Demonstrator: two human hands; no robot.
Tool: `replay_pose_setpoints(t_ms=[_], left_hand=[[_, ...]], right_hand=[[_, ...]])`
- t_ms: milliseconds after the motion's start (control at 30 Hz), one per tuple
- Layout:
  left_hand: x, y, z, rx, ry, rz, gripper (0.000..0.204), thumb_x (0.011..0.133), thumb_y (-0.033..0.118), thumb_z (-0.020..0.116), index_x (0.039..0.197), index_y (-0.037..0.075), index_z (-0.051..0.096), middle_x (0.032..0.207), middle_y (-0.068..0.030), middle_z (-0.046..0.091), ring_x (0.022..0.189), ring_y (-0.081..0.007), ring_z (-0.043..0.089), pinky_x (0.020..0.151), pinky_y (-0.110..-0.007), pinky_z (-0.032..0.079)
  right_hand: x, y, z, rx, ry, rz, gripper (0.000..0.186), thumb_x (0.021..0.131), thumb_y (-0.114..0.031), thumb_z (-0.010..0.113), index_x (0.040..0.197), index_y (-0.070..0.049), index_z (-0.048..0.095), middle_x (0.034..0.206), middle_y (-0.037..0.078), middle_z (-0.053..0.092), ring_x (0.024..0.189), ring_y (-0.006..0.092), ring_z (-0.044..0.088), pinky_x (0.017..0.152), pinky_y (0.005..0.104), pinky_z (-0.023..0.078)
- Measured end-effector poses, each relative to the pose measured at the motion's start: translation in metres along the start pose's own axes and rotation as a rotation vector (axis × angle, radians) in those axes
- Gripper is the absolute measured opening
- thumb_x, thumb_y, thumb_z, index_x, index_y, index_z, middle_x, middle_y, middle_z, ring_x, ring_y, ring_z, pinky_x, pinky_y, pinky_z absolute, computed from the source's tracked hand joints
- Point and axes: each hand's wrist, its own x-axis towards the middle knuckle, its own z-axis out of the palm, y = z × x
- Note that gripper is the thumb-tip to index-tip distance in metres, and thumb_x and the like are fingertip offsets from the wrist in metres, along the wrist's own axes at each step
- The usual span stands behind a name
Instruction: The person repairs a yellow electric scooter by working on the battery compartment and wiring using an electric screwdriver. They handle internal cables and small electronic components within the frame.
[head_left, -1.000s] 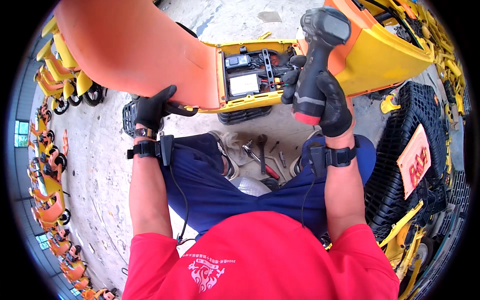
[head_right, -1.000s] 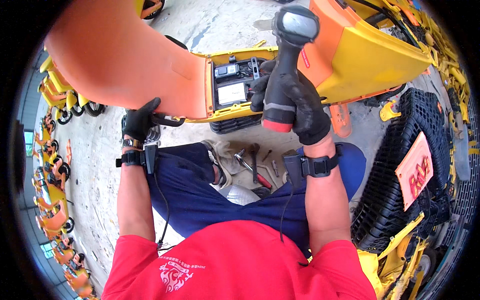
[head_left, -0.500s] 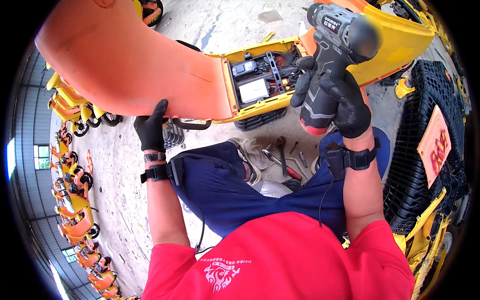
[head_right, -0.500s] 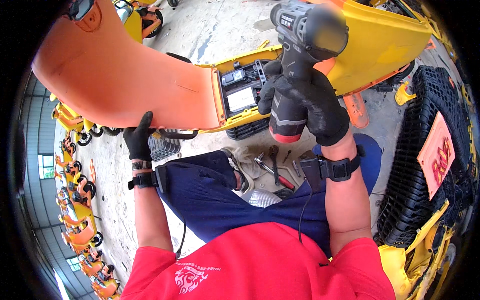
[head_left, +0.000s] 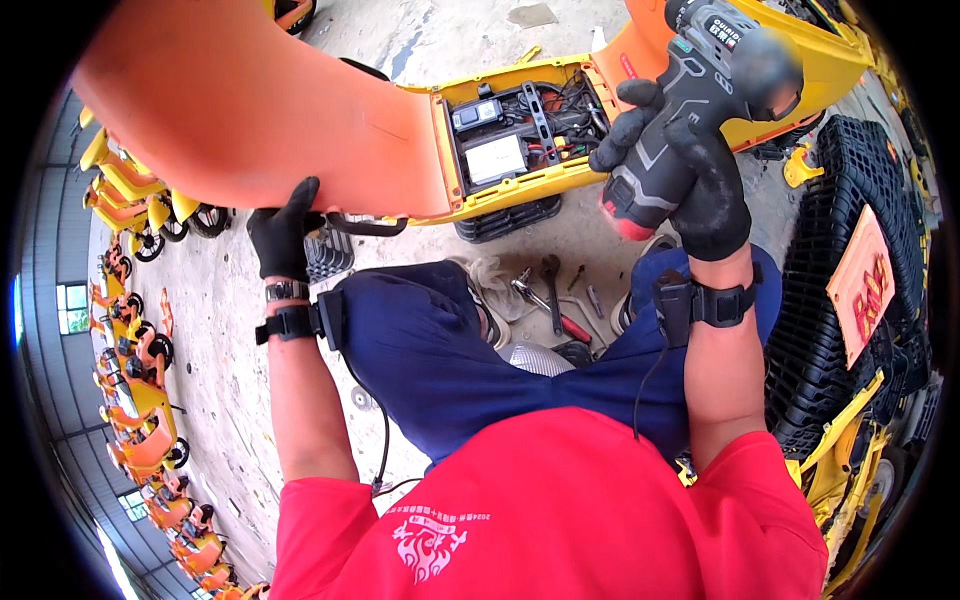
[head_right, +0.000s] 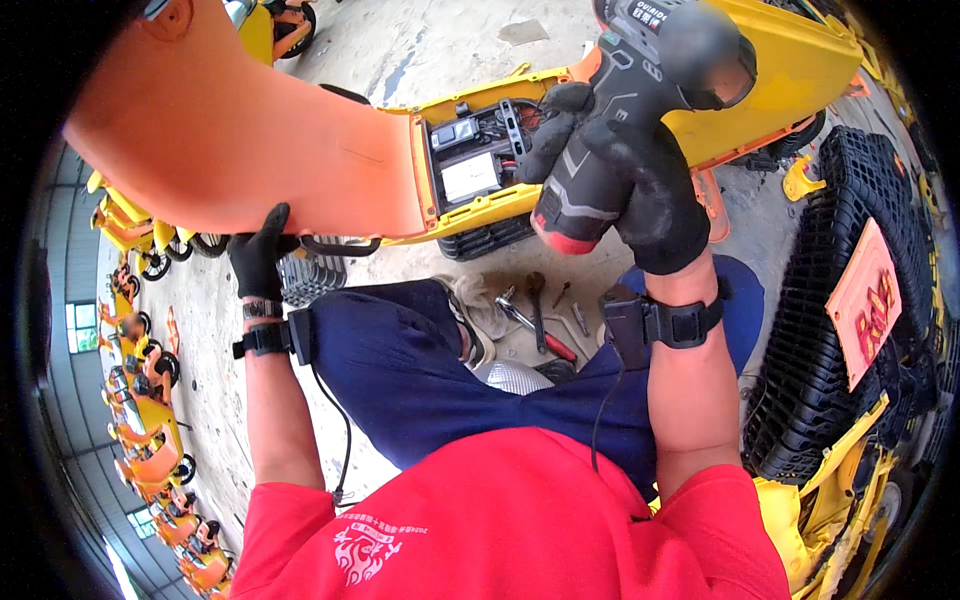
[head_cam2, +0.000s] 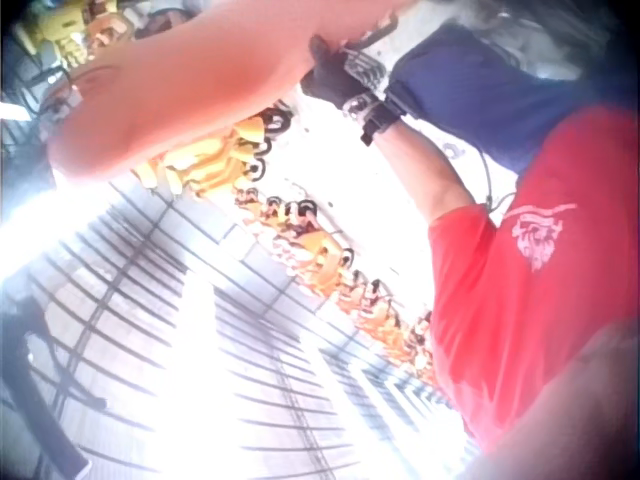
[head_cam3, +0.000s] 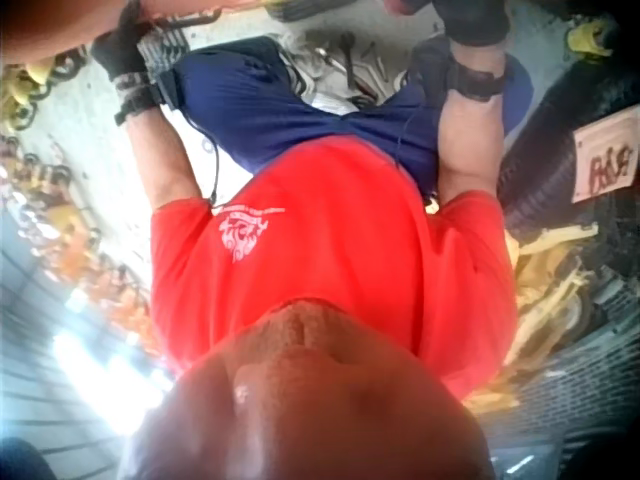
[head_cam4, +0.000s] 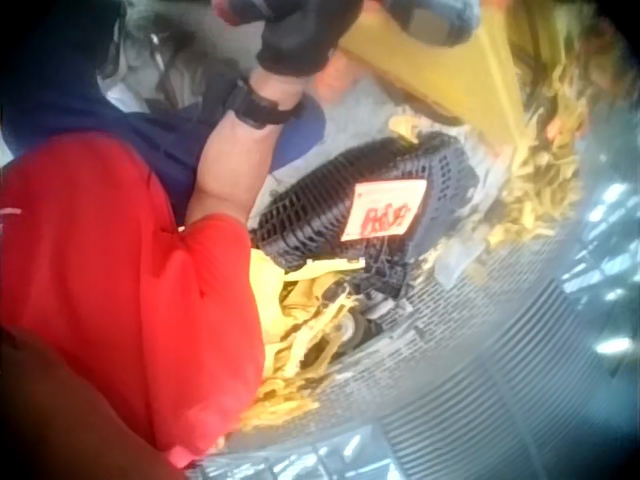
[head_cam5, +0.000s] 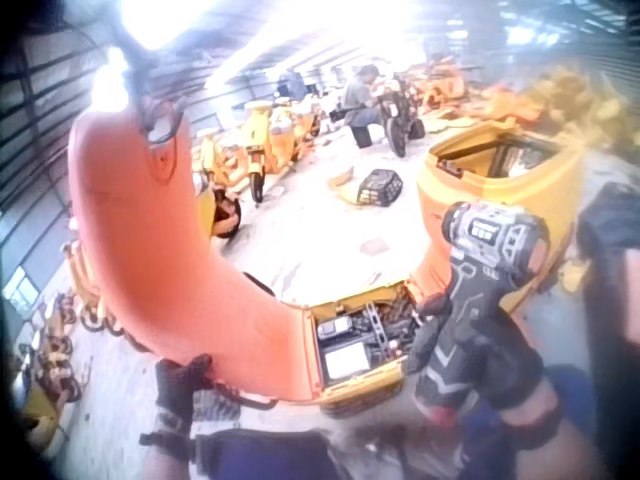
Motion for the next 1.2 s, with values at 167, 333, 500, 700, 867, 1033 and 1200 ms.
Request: replay_pose_setpoints(t_ms=[167,333,500,700,867,1033,1200], left_hand=[[-0.003,0.004,0.010,-0.045,-0.005,-0.023,0.028,0.084,0.015,0.079,0.105,0.000,0.067,0.088,-0.0089,0.070,0.067,-0.0184,0.068,0.059,-0.031,0.060],[-0.003,0.003,0.013,-0.083,0.001,-0.037,0.029,0.083,0.011,0.079,0.102,-0.006,0.068,0.091,-0.0126,0.070,0.068,-0.0197,0.069,0.059,-0.030,0.061],[0.009,-0.031,-0.012,-0.074,0.000,-0.090,0.026,0.085,0.013,0.078,0.104,-0.002,0.067,0.091,-0.0103,0.071,0.066,-0.0184,0.067,0.060,-0.031,0.057],[-0.026,-0.074,-0.055,-0.239,-0.137,-0.269,0.027,0.091,0.028,0.070,0.101,0.003,0.071,0.085,-0.0071,0.071,0.075,-0.0174,0.069,0.068,-0.030,0.055],[-0.178,-0.285,-0.132,0.907,-0.427,-0.514,0.050,0.089,0.054,0.060,0.093,0.005,0.072,0.085,-0.0122,0.071,0.075,-0.0283,0.067,0.074,-0.040,0.053],[-0.366,-0.330,-0.128,0.562,-0.435,-1.062,0.045,0.087,0.050,0.069,0.084,0.005,0.073,0.067,-0.0073,0.067,0.056,-0.0187,0.064,0.050,-0.035,0.052],[-0.420,-0.337,-0.134,0.281,-0.227,-1.166,0.037,0.086,0.042,0.074,0.090,0.005,0.072,0.070,-0.0089,0.068,0.055,-0.0175,0.064,0.049,-0.034,0.052]], right_hand=[[0.000,-0.003,-0.008,0.013,-0.021,-0.002,0.062,0.091,-0.029,0.056,0.139,0.007,0.041,0.107,0.016,0.064,0.100,0.0323,0.063,0.094,0.0440,0.050],[0.001,0.000,-0.010,0.018,-0.043,0.019,0.063,0.089,-0.029,0.058,0.140,0.005,0.042,0.109,0.016,0.064,0.105,0.0337,0.063,0.096,0.0460,0.050],[0.007,0.012,-0.001,0.020,-0.026,0.015,0.071,0.090,-0.024,0.059,0.149,0.001,0.029,0.123,0.019,0.059,0.112,0.0361,0.061,0.098,0.0484,0.051],[0.001,0.011,-0.022,-0.030,0.049,0.023,0.069,0.090,-0.016,0.058,0.150,-0.003,0.027,0.134,0.021,0.054,0.107,0.0348,0.065,0.094,0.0460,0.053],[0.006,0.026,-0.008,-0.134,0.111,0.064,0.060,0.090,-0.013,0.058,0.145,-0.003,0.036,0.135,0.020,0.053,0.101,0.0325,0.067,0.086,0.0440,0.057],[0.015,0.062,-0.025,-0.134,0.141,0.321,0.045,0.090,-0.009,0.065,0.132,-0.005,0.049,0.115,0.014,0.064,0.086,0.0252,0.067,0.077,0.0389,0.058],[0.017,0.105,-0.017,-0.389,0.017,0.567,0.037,0.085,-0.010,0.067,0.119,0.002,0.057,0.102,0.018,0.067,0.081,0.0260,0.068,0.071,0.0367,0.056]])
